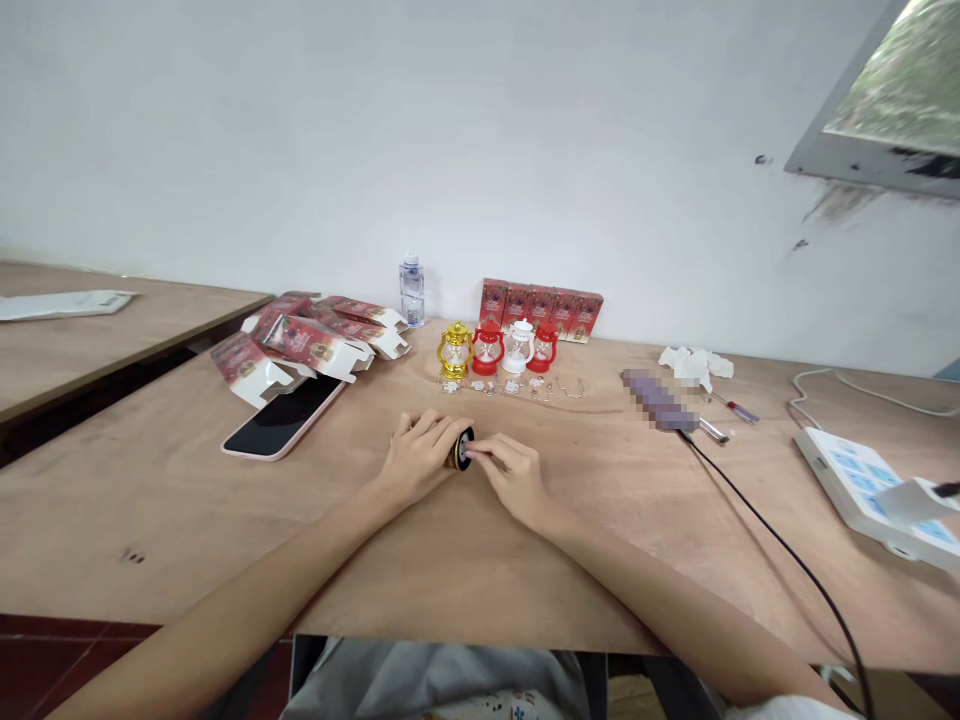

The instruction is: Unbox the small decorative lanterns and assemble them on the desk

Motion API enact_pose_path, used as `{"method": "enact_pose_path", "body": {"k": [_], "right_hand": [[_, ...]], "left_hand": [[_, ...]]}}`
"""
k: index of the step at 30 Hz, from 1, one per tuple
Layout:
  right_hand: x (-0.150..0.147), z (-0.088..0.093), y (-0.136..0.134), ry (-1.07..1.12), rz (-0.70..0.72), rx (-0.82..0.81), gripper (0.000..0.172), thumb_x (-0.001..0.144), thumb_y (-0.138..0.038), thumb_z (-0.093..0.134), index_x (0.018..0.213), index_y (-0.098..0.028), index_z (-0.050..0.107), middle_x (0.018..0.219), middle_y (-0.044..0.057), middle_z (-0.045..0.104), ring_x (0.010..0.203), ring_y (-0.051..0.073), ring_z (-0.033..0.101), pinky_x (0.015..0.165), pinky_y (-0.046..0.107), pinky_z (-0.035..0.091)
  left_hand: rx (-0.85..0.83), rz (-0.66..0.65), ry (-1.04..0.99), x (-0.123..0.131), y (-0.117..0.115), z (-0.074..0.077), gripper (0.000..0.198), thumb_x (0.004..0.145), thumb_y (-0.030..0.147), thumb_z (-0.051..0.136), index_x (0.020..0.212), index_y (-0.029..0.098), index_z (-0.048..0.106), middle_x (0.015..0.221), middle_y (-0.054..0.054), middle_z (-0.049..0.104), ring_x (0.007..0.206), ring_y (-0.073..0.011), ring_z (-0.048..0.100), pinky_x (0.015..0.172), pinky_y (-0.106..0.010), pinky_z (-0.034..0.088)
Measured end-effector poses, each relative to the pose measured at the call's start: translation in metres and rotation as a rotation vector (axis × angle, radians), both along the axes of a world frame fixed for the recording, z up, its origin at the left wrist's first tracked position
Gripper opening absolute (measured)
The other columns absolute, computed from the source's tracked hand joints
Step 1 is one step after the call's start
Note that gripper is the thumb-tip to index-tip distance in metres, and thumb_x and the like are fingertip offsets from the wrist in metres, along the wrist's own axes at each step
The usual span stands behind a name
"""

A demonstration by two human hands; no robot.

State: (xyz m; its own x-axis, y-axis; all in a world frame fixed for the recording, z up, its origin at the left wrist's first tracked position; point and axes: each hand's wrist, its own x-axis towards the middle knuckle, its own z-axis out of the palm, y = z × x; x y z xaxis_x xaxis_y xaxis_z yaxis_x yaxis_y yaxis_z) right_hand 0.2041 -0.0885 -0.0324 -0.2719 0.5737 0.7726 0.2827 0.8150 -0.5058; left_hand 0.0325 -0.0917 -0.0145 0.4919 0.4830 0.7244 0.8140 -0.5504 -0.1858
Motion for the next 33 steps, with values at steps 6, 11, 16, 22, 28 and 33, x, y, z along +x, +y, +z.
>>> {"method": "enact_pose_path", "body": {"k": [6,11,16,22,28,33], "right_hand": [[-0.0006,-0.0020,0.0007,0.003,0.012,-0.004,0.017,0.089,-0.025,0.053,0.084,-0.022,0.069,0.076,0.002,0.069,0.066,0.013,0.064,0.064,0.024,0.052],[-0.0003,-0.0013,0.0008,0.023,0.030,-0.027,0.018,0.088,-0.024,0.053,0.084,-0.024,0.070,0.077,0.002,0.070,0.068,0.014,0.065,0.065,0.025,0.053],[0.0009,0.0002,-0.0006,-0.006,0.012,-0.031,0.018,0.088,-0.025,0.052,0.082,-0.023,0.070,0.075,0.002,0.069,0.066,0.014,0.064,0.063,0.025,0.052],[0.0019,-0.0004,-0.0019,-0.047,0.009,0.017,0.018,0.089,-0.022,0.050,0.084,-0.021,0.067,0.075,0.003,0.068,0.067,0.014,0.063,0.064,0.025,0.051],[0.0012,-0.0049,-0.0032,-0.154,-0.038,0.077,0.021,0.090,-0.020,0.044,0.089,-0.020,0.065,0.080,0.006,0.067,0.072,0.016,0.064,0.067,0.028,0.052],[-0.0002,-0.0066,-0.0038,-0.191,-0.078,0.113,0.022,0.091,-0.018,0.042,0.090,-0.021,0.064,0.081,0.006,0.068,0.073,0.017,0.064,0.068,0.029,0.053]], "left_hand": [[0.012,0.012,0.019,0.0021,-0.0020,0.0014,0.020,0.084,0.023,0.055,0.103,0.016,0.056,0.087,-0.004,0.070,0.079,-0.0193,0.056,0.064,-0.033,0.025],[0.002,0.021,0.027,0.0022,-0.0029,0.0017,0.020,0.085,0.023,0.053,0.104,0.017,0.057,0.087,-0.005,0.070,0.079,-0.0193,0.055,0.064,-0.034,0.025],[0.022,0.030,0.031,0.0031,-0.0035,0.0003,0.021,0.086,0.024,0.051,0.105,0.016,0.057,0.088,-0.006,0.070,0.080,-0.0193,0.055,0.065,-0.033,0.026],[0.038,0.035,0.019,0.0049,-0.0049,0.0000,0.021,0.085,0.022,0.052,0.104,0.015,0.057,0.088,-0.006,0.070,0.080,-0.0196,0.055,0.065,-0.034,0.026],[-0.005,0.062,0.024,0.0063,-0.0057,-0.0008,0.023,0.085,0.022,0.048,0.105,0.016,0.058,0.091,-0.007,0.068,0.082,-0.0208,0.054,0.065,-0.034,0.026],[-0.007,0.087,0.016,0.0095,-0.0063,-0.0017,0.024,0.084,0.018,0.047,0.105,0.017,0.057,0.089,-0.008,0.068,0.080,-0.0214,0.053,0.065,-0.034,0.026]]}}
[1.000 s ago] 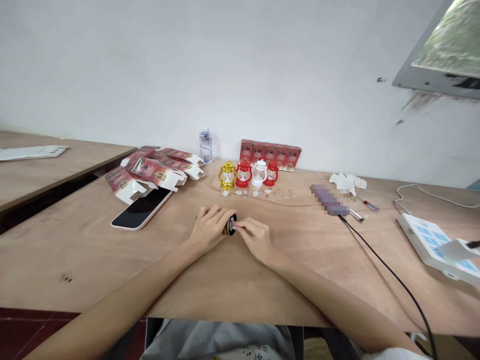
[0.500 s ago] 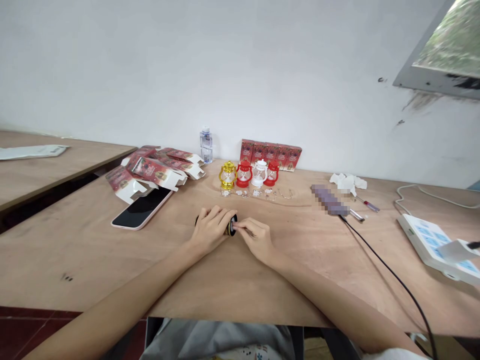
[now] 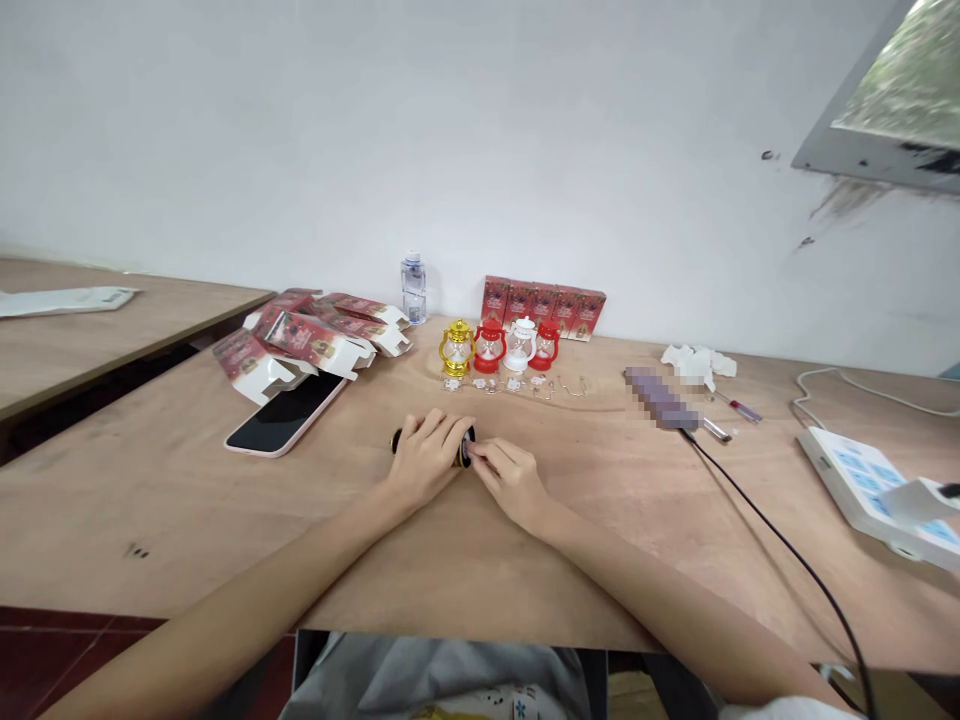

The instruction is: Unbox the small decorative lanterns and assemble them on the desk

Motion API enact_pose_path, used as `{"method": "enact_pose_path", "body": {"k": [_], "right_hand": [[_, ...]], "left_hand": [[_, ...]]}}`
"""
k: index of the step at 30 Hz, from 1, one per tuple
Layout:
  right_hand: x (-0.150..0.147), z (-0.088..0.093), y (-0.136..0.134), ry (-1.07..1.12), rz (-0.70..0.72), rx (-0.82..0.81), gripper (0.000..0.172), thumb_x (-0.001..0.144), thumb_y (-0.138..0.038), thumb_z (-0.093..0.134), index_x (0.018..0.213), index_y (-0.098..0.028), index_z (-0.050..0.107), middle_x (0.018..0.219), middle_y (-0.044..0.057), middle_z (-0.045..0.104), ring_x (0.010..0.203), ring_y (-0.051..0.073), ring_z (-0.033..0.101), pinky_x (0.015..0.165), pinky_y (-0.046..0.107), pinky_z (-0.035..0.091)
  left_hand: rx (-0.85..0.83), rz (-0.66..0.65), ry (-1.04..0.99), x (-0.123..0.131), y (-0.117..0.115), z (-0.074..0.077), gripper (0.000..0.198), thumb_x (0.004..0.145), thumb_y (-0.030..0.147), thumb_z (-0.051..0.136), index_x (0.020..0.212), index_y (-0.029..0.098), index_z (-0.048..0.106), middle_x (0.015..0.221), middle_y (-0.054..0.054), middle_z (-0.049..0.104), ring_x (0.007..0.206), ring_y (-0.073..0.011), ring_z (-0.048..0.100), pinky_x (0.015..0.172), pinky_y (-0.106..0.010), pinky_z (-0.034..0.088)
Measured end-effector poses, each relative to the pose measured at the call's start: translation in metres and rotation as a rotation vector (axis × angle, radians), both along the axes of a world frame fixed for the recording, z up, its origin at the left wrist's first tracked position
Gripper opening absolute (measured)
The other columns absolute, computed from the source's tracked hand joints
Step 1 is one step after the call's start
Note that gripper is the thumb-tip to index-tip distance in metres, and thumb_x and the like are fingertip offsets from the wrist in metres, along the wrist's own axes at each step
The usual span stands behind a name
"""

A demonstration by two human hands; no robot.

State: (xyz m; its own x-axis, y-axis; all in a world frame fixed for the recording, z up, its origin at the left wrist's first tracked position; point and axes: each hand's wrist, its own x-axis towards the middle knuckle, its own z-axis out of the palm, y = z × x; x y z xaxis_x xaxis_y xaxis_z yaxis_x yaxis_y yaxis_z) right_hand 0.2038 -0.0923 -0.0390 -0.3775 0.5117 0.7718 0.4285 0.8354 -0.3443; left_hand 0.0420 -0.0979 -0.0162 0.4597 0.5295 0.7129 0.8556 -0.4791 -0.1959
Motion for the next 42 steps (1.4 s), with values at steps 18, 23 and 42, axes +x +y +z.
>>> {"method": "enact_pose_path", "body": {"k": [18,23,42], "right_hand": [[0.002,0.008,0.006,0.144,0.122,-0.040,0.017,0.090,-0.021,0.051,0.089,-0.021,0.068,0.079,0.003,0.069,0.071,0.013,0.065,0.067,0.024,0.053],[0.001,0.007,0.007,0.164,0.128,-0.026,0.015,0.089,-0.020,0.053,0.086,-0.020,0.068,0.078,0.003,0.069,0.070,0.013,0.065,0.067,0.023,0.053],[-0.007,-0.003,0.004,-0.023,-0.113,0.014,0.016,0.085,-0.013,0.046,0.076,-0.018,0.058,0.071,0.005,0.065,0.062,0.015,0.060,0.059,0.026,0.049]], "left_hand": [[0.016,-0.034,-0.051,-0.003,0.002,0.003,0.021,0.082,0.023,0.055,0.102,0.017,0.056,0.087,-0.004,0.070,0.078,-0.0204,0.054,0.066,-0.034,0.025],[0.017,-0.024,-0.042,-0.003,0.003,0.002,0.022,0.082,0.025,0.056,0.102,0.017,0.056,0.085,-0.004,0.070,0.078,-0.0201,0.054,0.066,-0.034,0.025],[0.008,0.093,-0.013,0.009,0.005,-0.005,0.020,0.083,0.011,0.049,0.101,0.015,0.056,0.085,-0.006,0.069,0.078,-0.0221,0.053,0.064,-0.036,0.024]]}}
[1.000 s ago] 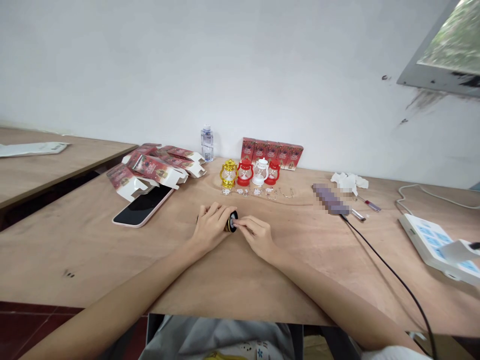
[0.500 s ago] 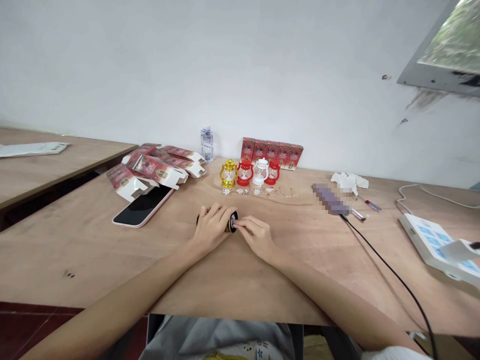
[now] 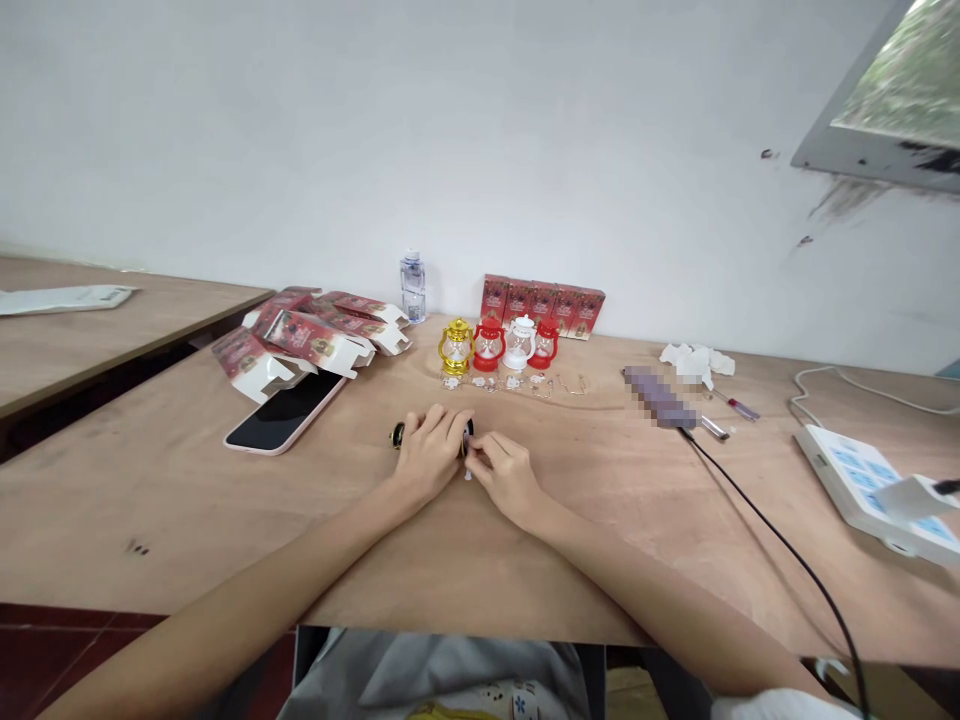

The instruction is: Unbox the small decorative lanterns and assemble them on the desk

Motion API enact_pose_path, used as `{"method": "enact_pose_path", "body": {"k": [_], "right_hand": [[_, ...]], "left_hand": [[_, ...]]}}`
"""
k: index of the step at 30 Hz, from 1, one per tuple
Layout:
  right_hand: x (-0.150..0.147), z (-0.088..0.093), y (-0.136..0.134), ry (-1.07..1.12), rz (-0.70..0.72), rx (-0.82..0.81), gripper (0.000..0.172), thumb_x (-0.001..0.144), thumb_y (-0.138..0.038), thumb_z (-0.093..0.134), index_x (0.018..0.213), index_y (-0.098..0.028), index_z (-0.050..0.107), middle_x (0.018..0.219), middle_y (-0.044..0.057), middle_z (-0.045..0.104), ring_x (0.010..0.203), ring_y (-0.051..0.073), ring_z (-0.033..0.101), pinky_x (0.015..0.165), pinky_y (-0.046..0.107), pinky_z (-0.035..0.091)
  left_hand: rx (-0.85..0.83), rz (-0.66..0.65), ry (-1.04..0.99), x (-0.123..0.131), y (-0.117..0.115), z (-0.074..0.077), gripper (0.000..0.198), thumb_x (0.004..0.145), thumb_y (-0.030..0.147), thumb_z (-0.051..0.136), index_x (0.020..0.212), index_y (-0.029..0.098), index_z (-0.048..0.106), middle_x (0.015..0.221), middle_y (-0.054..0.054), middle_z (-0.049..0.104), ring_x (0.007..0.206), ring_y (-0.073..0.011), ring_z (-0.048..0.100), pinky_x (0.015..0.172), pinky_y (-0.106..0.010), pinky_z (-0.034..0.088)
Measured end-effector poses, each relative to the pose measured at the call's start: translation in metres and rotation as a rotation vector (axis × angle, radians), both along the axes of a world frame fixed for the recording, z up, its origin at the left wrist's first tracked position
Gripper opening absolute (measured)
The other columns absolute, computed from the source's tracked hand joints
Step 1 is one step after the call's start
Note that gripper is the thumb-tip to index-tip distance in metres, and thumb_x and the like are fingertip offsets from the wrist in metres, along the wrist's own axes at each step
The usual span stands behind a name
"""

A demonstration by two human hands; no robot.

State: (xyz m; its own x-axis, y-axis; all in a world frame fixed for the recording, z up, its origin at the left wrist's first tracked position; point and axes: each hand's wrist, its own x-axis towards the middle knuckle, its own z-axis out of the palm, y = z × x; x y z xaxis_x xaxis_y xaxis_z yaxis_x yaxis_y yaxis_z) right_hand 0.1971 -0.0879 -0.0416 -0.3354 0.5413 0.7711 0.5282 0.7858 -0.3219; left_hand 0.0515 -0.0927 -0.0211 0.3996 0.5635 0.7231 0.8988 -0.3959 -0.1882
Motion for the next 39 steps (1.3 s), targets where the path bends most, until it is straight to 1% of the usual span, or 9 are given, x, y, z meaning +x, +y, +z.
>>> {"method": "enact_pose_path", "body": {"k": [11,14,17,18,21,24,34,37,39], "right_hand": [[0.014,0.000,0.019,0.191,0.024,-0.148,0.013,0.083,-0.019,0.050,0.077,-0.020,0.061,0.073,0.001,0.067,0.064,0.012,0.063,0.064,0.023,0.051],[0.042,0.001,0.046,0.145,-0.134,-0.182,0.012,0.084,-0.023,0.051,0.080,-0.019,0.062,0.078,0.002,0.068,0.068,0.014,0.064,0.068,0.026,0.052],[0.079,0.005,0.079,0.046,-0.469,-0.281,0.015,0.088,-0.028,0.052,0.086,-0.018,0.063,0.085,0.005,0.067,0.076,0.015,0.063,0.074,0.030,0.052],[0.090,0.007,0.089,0.047,-0.519,-0.290,0.018,0.089,-0.030,0.051,0.093,-0.017,0.062,0.094,0.006,0.066,0.082,0.016,0.062,0.076,0.033,0.052],[0.113,0.014,0.109,0.048,-0.592,-0.299,0.030,0.090,-0.034,0.052,0.114,-0.016,0.054,0.115,0.008,0.057,0.097,0.018,0.058,0.083,0.039,0.051],[0.120,0.017,0.114,0.043,-0.619,-0.314,0.032,0.090,-0.033,0.053,0.116,-0.016,0.053,0.118,0.009,0.055,0.100,0.019,0.058,0.084,0.040,0.050],[0.117,0.021,0.101,-0.016,-0.477,-0.298,0.030,0.090,-0.033,0.052,0.115,-0.017,0.054,0.118,0.009,0.055,0.099,0.019,0.058,0.084,0.039,0.051],[0.093,0.018,0.079,-0.073,-0.348,-0.274,0.019,0.087,-0.034,0.056,0.095,-0.018,0.063,0.100,0.005,0.063,0.091,0.017,0.059,0.085,0.037,0.049],[0.069,0.015,0.053,-0.133,-0.161,-0.220,0.015,0.084,-0.033,0.061,0.077,-0.020,0.066,0.083,0.004,0.066,0.085,0.018,0.057,0.086,0.037,0.046]], "left_hand": [[-0.003,0.050,-0.039,-0.014,0.007,0.008,0.023,0.077,0.024,0.061,0.098,0.015,0.058,0.084,-0.006,0.069,0.081,-0.0242,0.055,0.066,-0.037,0.024],[-0.055,0.092,-0.076,-0.020,0.008,0.011,0.026,0.075,0.024,0.063,0.099,0.015,0.058,0.087,-0.007,0.069,0.084,-0.0257,0.055,0.067,-0.037,0.025],[-0.108,0.102,-0.120,-0.024,0.009,0.012,0.031,0.074,0.025,0.065,0.103,0.017,0.057,0.091,-0.008,0.069,0.087,-0.0267,0.055,0.069,-0.037,0.026],[-0.124,0.101,-0.127,-0.024,0.009,0.012,0.032,0.074,0.025,0.065,0.104,0.017,0.057,0.093,-0.008,0.069,0.088,-0.0269,0.055,0.069,-0.037,0.026],[-0.165,0.084,-0.126,-0.023,0.009,0.010,0.033,0.074,0.024,0.064,0.105,0.017,0.057,0.097,-0.009,0.069,0.091,-0.0278,0.055,0.071,-0.038,0.027],[-0.180,0.061,-0.120,-0.021,0.007,0.010,0.035,0.074,0.023,0.063,0.109,0.018,0.055,0.098,-0.009,0.069,0.092,-0.0276,0.055,0.072,-0.038,0.027],[-0.115,0.034,-0.126,-0.025,0.009,0.009,0.031,0.075,0.025,0.063,0.105,0.018,0.055,0.096,-0.009,0.069,0.090,-0.0269,0.055,0.072,-0.038,0.028],[-0.119,0.034,-0.147,-0.025,0.008,0.009,0.031,0.076,0.026,0.062,0.105,0.018,0.055,0.098,-0.009,0.068,0.090,-0.0264,0.055,0.073,-0.038,0.027],[-0.116,0.036,-0.175,-0.025,0.008,0.010,0.031,0.077,0.026,0.063,0.106,0.018,0.054,0.097,-0.008,0.068,0.090,-0.0265,0.055,0.073,-0.038,0.027]]}}
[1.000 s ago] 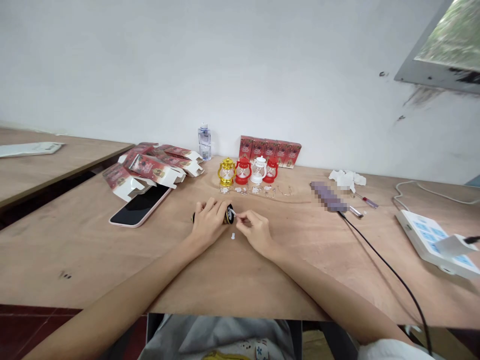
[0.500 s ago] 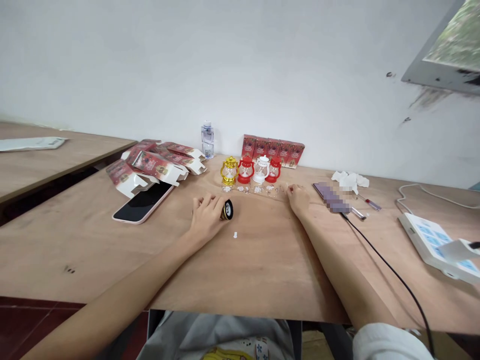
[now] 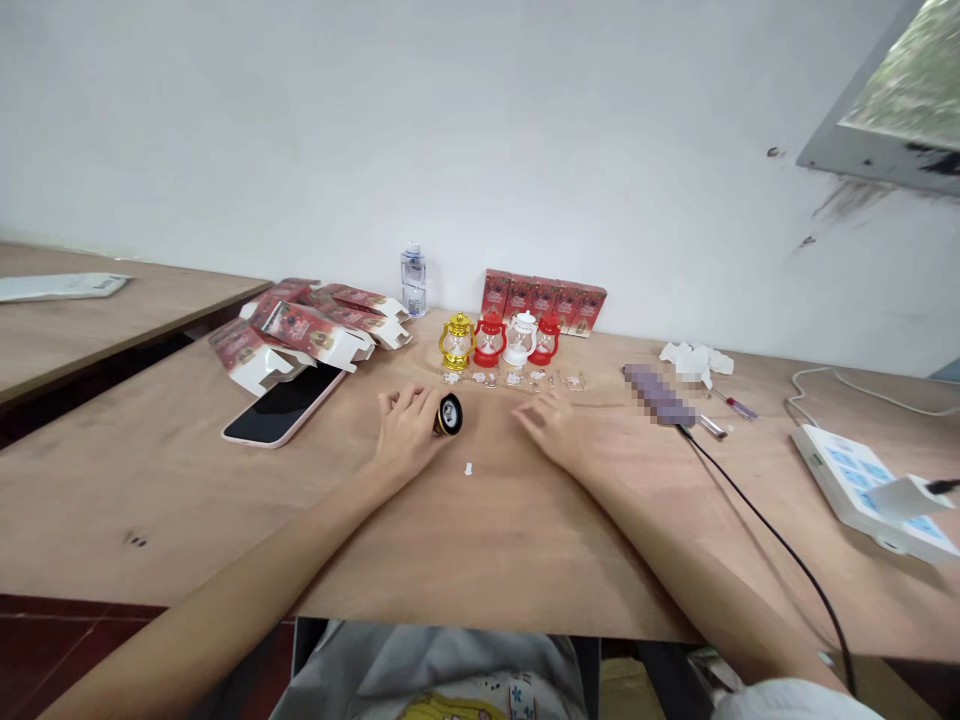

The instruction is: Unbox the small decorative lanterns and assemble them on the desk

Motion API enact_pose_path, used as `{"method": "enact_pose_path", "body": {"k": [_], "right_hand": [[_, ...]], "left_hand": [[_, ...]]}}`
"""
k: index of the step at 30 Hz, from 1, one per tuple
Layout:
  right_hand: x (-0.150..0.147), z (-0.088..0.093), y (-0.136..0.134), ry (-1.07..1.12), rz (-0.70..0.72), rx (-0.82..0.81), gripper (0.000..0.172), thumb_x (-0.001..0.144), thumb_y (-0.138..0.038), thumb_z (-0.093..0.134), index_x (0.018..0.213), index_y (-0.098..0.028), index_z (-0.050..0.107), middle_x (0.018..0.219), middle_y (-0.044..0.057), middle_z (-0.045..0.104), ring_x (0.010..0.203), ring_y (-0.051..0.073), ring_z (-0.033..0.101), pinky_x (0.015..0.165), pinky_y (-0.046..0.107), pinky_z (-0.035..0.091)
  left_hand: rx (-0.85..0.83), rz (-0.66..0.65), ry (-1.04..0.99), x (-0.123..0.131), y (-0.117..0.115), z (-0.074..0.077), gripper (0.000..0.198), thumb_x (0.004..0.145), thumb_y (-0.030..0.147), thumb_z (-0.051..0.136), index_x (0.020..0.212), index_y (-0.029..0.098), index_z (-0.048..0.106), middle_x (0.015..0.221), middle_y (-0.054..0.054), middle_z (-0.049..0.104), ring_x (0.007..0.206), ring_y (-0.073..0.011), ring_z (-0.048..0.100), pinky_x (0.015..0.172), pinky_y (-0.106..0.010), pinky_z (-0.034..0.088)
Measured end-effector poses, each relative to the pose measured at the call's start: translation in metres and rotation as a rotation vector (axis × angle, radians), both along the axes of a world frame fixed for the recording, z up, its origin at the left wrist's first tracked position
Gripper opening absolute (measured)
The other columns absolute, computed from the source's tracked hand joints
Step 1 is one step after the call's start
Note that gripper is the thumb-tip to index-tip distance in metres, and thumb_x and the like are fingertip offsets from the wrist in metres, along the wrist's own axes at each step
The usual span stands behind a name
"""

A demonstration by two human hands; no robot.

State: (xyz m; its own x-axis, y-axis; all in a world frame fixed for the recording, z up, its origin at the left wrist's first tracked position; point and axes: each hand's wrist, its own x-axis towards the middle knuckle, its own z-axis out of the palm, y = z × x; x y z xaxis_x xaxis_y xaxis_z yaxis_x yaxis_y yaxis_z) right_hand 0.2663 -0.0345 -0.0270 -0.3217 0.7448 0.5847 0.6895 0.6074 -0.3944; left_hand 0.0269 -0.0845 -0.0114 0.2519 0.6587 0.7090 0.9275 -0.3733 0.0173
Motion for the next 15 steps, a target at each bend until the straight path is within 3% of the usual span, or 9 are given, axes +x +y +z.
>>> {"method": "enact_pose_path", "body": {"k": [3,6,15], "right_hand": [[-0.035,-0.006,-0.039,0.010,0.213,0.001,0.020,0.076,-0.041,0.069,0.079,-0.021,0.068,0.081,0.003,0.066,0.083,0.020,0.054,0.079,0.036,0.044],[-0.056,-0.010,-0.057,-0.030,0.226,-0.090,0.026,0.067,-0.042,0.076,0.080,-0.021,0.069,0.082,0.003,0.065,0.081,0.019,0.053,0.074,0.034,0.043],[-0.054,-0.007,-0.049,0.010,0.170,-0.294,0.015,0.070,-0.029,0.076,0.071,-0.020,0.064,0.080,0.001,0.061,0.082,0.018,0.053,0.075,0.033,0.040]], "left_hand": [[0.049,-0.016,-0.057,-0.001,0.000,0.000,0.032,0.076,0.026,0.064,0.106,0.018,0.052,0.096,-0.006,0.069,0.090,-0.0263,0.055,0.075,-0.038,0.027],[0.114,-0.049,-0.109,-0.001,0.001,0.000,0.027,0.076,0.024,0.063,0.100,0.019,0.051,0.100,-0.005,0.069,0.090,-0.0250,0.056,0.078,-0.038,0.028],[0.119,-0.167,-0.157,-0.001,0.001,-0.001,0.013,0.080,0.024,0.060,0.086,0.020,0.048,0.109,-0.005,0.067,0.087,-0.0201,0.059,0.077,-0.035,0.035]]}}
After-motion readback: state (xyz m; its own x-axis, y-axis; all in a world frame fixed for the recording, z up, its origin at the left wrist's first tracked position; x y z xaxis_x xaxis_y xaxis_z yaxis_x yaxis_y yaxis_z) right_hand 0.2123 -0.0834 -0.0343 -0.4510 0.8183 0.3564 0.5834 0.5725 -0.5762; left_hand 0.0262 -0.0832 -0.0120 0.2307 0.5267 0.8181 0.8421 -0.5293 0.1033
